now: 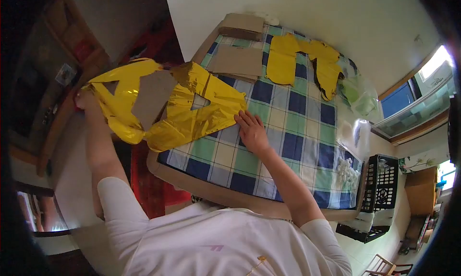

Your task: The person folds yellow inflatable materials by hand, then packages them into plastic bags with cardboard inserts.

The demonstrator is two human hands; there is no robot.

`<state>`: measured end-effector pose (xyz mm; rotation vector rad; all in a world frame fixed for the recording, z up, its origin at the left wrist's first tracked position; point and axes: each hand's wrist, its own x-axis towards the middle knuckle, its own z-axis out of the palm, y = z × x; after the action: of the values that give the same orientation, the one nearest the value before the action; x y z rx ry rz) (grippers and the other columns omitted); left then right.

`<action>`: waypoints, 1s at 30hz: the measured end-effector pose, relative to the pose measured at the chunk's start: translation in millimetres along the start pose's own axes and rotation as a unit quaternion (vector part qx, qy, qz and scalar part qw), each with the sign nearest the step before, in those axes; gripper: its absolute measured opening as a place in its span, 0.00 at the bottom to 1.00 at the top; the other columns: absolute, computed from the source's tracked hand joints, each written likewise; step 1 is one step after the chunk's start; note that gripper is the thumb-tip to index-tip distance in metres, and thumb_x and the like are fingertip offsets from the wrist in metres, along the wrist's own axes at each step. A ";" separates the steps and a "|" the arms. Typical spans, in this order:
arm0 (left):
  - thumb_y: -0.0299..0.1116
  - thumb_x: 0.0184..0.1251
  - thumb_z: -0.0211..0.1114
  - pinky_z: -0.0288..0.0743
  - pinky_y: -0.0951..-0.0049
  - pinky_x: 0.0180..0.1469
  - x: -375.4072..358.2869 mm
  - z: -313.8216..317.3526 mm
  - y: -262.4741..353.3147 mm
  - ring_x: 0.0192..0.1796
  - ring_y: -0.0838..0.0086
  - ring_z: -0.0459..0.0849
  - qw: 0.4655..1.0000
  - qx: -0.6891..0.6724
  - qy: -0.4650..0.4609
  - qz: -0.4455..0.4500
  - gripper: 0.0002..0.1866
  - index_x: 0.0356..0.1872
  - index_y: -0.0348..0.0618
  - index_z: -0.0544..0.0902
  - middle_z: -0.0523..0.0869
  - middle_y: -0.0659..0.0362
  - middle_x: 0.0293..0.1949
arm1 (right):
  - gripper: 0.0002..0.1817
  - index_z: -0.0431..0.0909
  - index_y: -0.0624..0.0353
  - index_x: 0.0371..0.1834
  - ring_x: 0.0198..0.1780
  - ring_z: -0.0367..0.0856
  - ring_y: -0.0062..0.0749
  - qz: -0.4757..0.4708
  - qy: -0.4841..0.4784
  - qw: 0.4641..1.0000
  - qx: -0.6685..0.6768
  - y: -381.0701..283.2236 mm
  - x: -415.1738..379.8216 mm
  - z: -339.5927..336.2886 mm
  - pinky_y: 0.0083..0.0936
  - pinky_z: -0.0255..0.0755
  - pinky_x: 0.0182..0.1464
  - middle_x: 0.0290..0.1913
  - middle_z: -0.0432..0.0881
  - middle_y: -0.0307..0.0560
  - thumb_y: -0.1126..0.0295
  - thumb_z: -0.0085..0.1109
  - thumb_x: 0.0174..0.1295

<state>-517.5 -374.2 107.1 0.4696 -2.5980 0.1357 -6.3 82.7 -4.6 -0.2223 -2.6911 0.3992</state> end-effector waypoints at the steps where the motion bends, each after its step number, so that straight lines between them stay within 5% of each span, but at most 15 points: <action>1: 0.50 0.57 0.66 0.80 0.63 0.48 15.2 2.6 -9.8 0.47 0.58 0.85 0.999 0.021 -0.025 -0.032 0.26 0.50 0.43 0.79 0.84 0.52 0.48 | 0.26 0.68 0.52 0.63 0.69 0.63 0.41 -0.002 0.001 1.000 -0.001 -0.1 0.1 -0.5 0.46 0.55 0.69 0.67 0.68 0.45 0.72 0.53 0.58; 5: 0.43 0.63 0.60 0.75 0.64 0.55 67.4 17.0 -24.3 0.55 0.59 0.80 0.965 -0.057 0.175 0.185 0.24 0.57 0.42 0.74 0.79 0.50 0.55 | 0.24 0.70 0.52 0.61 0.69 0.64 0.42 -0.005 0.000 1.000 -0.006 -1.9 1.6 -1.3 0.47 0.56 0.69 0.66 0.68 0.48 0.72 0.53 0.58; 7: 0.39 0.66 0.55 0.71 0.64 0.59 -6.3 -85.3 34.1 0.60 0.59 0.76 0.911 -0.215 0.208 0.284 0.23 0.60 0.42 0.72 0.76 0.50 0.59 | 0.24 0.70 0.53 0.61 0.68 0.64 0.44 -0.008 0.007 1.000 -0.008 1.2 1.0 0.2 0.46 0.57 0.68 0.66 0.69 0.50 0.72 0.53 0.58; 12: 0.32 0.69 0.49 0.64 0.65 0.65 -191.4 -211.6 147.7 0.64 0.61 0.72 0.817 -0.390 0.068 0.419 0.20 0.62 0.41 0.71 0.74 0.54 0.62 | 0.24 0.70 0.56 0.61 0.64 0.68 0.49 0.049 0.072 0.986 0.145 -2.6 -5.8 -9.5 0.41 0.64 0.64 0.63 0.70 0.52 0.76 0.53 0.58; 14: 0.29 0.65 0.54 0.65 0.66 0.63 -294.1 -263.5 165.7 0.62 0.62 0.73 0.689 -0.503 -0.059 0.519 0.18 0.56 0.44 0.76 0.77 0.55 0.58 | 0.24 0.70 0.57 0.60 0.62 0.70 0.47 0.099 0.157 0.964 0.190 5.1 -19.7 -15.0 0.37 0.67 0.60 0.62 0.71 0.51 0.79 0.52 0.58; 17: 0.23 0.59 0.60 0.67 0.66 0.61 -418.5 -316.0 171.4 0.60 0.64 0.74 0.390 -0.553 -0.327 0.660 0.16 0.49 0.47 0.83 0.81 0.57 0.52 | 0.22 0.71 0.58 0.59 0.60 0.74 0.40 0.200 0.234 0.906 0.289 31.9 -55.9 -37.7 0.30 0.70 0.56 0.59 0.74 0.49 0.81 0.49 0.60; 18: 0.26 0.60 0.61 0.65 0.61 0.63 -448.8 -316.7 176.1 0.61 0.63 0.73 0.300 -0.543 -0.289 0.730 0.15 0.48 0.53 0.83 0.80 0.60 0.53 | 0.21 0.71 0.58 0.59 0.59 0.75 0.36 0.236 0.252 0.880 0.326 45.8 -72.0 -51.3 0.28 0.70 0.55 0.58 0.75 0.48 0.81 0.48 0.61; 20: 0.32 0.63 0.60 0.62 0.50 0.64 -518.7 -276.5 173.7 0.64 0.60 0.71 0.220 -0.514 -0.279 0.781 0.12 0.47 0.58 0.85 0.77 0.61 0.58 | 0.18 0.72 0.58 0.57 0.56 0.76 0.29 0.328 0.294 0.834 0.331 64.6 -102.8 -79.6 0.20 0.71 0.50 0.54 0.78 0.43 0.80 0.48 0.64; 22: 0.38 0.62 0.61 0.59 0.44 0.66 -552.3 -265.8 146.7 0.70 0.57 0.64 0.286 -0.421 -0.294 0.809 0.13 0.47 0.63 0.85 0.71 0.64 0.66 | 0.15 0.73 0.59 0.56 0.53 0.76 0.26 0.348 0.313 0.823 0.323 76.1 -133.4 -109.2 0.17 0.70 0.46 0.51 0.79 0.42 0.76 0.48 0.67; 26: 0.47 0.64 0.60 0.44 0.27 0.67 -594.1 -225.1 124.4 0.74 0.52 0.55 0.283 -0.352 -0.333 0.828 0.12 0.46 0.67 0.85 0.68 0.64 0.68 | 0.18 0.67 0.58 0.60 0.48 0.74 0.22 0.399 0.299 0.777 0.384 93.2 -171.0 -132.9 0.20 0.71 0.46 0.48 0.78 0.43 0.69 0.52 0.69; 30: 0.51 0.64 0.60 0.39 0.30 0.68 -582.9 -254.6 120.9 0.74 0.52 0.55 0.280 -0.309 -0.387 0.823 0.13 0.43 0.64 0.87 0.74 0.62 0.64 | 0.23 0.61 0.57 0.64 0.44 0.80 0.30 0.374 0.262 0.837 0.303 123.4 -177.4 -113.9 0.27 0.73 0.43 0.45 0.81 0.48 0.68 0.53 0.68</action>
<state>32.6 -38.4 44.7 -3.0799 -2.0177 -0.5606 213.4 189.6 -9.0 -1.0214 -1.7269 1.1857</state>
